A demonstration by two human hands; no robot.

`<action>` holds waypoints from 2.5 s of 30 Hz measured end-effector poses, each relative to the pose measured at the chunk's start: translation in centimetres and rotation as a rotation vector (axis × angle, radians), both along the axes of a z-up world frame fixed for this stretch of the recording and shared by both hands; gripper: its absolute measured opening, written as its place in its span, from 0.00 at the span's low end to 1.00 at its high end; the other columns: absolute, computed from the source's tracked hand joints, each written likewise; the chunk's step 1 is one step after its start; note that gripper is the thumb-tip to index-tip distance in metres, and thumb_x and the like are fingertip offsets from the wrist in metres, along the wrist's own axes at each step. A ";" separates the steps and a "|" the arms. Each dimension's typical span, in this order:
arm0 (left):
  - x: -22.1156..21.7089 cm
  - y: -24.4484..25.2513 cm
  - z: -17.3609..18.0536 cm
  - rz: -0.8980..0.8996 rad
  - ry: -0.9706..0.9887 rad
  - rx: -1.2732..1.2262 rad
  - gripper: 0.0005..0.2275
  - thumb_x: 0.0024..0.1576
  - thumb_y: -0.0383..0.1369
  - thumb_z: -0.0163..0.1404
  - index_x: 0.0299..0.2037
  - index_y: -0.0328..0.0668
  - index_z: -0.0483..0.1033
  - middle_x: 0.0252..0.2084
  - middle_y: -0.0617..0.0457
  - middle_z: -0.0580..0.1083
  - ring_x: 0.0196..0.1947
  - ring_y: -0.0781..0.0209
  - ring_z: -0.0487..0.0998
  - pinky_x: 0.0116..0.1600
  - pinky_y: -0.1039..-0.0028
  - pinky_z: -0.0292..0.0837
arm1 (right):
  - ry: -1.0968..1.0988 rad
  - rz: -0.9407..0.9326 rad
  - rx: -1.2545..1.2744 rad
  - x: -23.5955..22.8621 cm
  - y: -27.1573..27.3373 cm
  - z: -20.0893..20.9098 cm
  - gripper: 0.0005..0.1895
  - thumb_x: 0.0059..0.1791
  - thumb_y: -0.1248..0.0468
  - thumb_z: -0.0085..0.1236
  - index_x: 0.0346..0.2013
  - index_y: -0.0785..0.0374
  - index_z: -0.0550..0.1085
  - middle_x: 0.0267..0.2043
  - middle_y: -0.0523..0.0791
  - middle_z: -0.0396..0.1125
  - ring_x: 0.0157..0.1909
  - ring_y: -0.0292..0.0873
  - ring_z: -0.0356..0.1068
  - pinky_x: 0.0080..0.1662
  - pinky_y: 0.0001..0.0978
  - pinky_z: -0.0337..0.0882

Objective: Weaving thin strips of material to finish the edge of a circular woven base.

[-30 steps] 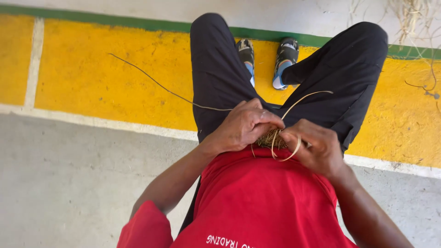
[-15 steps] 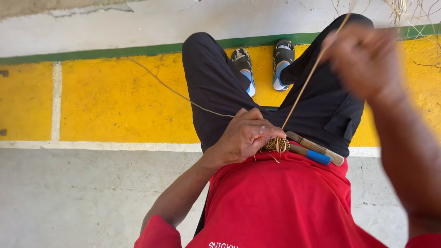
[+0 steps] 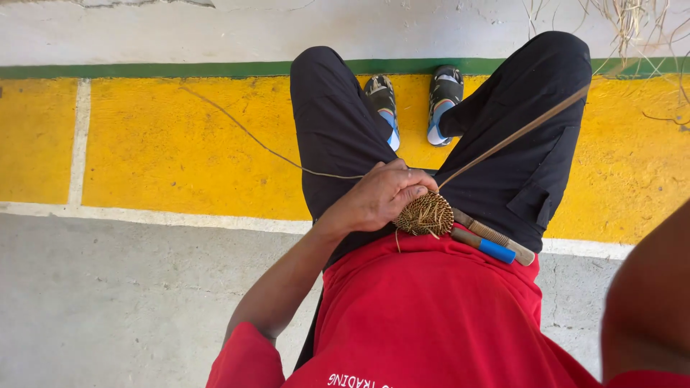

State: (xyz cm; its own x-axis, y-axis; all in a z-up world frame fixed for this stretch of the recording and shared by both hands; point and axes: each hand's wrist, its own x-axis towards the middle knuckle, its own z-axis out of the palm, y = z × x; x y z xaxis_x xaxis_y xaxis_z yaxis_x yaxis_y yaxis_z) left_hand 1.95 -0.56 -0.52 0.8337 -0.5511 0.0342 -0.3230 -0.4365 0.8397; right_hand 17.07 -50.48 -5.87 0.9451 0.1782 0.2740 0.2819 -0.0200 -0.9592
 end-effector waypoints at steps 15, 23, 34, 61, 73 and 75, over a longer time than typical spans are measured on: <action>-0.3 -0.6 0.6 0.078 0.045 0.026 0.09 0.63 0.36 0.49 0.48 0.56 0.83 0.33 0.59 0.78 0.39 0.61 0.73 0.56 0.65 0.62 | -0.005 0.025 -0.252 -18.7 27.0 7.0 0.06 0.53 0.73 0.59 0.44 0.66 0.76 0.46 0.46 0.73 0.51 0.38 0.74 0.55 0.28 0.76; -0.1 -0.4 0.1 0.060 0.021 -0.028 0.09 0.64 0.35 0.49 0.47 0.54 0.83 0.31 0.59 0.78 0.36 0.60 0.73 0.56 0.64 0.64 | -0.142 -0.015 -0.455 -18.5 27.4 7.1 0.07 0.51 0.72 0.64 0.42 0.60 0.77 0.45 0.42 0.75 0.52 0.39 0.72 0.54 0.30 0.74; -0.4 -0.2 -0.3 0.055 -0.001 -0.047 0.10 0.63 0.34 0.48 0.50 0.54 0.82 0.35 0.59 0.79 0.39 0.60 0.73 0.57 0.64 0.64 | -0.079 0.065 -0.569 -17.7 27.1 7.1 0.10 0.45 0.70 0.68 0.41 0.61 0.81 0.41 0.45 0.72 0.45 0.39 0.72 0.46 0.29 0.73; -1.6 -0.1 0.2 0.048 -0.100 -0.150 0.06 0.65 0.34 0.49 0.46 0.58 0.80 0.33 0.64 0.75 0.39 0.64 0.71 0.53 0.69 0.62 | 0.447 0.215 -0.432 -14.8 25.5 5.8 0.09 0.56 0.63 0.50 0.43 0.65 0.76 0.30 0.39 0.70 0.28 0.29 0.66 0.32 0.23 0.68; -1.9 -1.4 1.2 -0.069 -0.130 -0.034 0.06 0.64 0.34 0.50 0.45 0.60 0.80 0.31 0.62 0.73 0.38 0.64 0.70 0.52 0.69 0.61 | -0.059 0.061 -0.666 -0.9 14.1 8.0 0.09 0.62 0.65 0.44 0.44 0.60 0.74 0.28 0.41 0.68 0.25 0.33 0.69 0.27 0.28 0.69; -2.1 -1.4 1.9 -0.051 -0.145 0.011 0.06 0.64 0.34 0.50 0.44 0.61 0.80 0.30 0.61 0.72 0.37 0.64 0.71 0.52 0.69 0.61 | -0.070 0.058 -0.551 1.2 8.6 9.3 0.08 0.62 0.66 0.46 0.44 0.60 0.74 0.30 0.42 0.69 0.28 0.34 0.70 0.30 0.29 0.71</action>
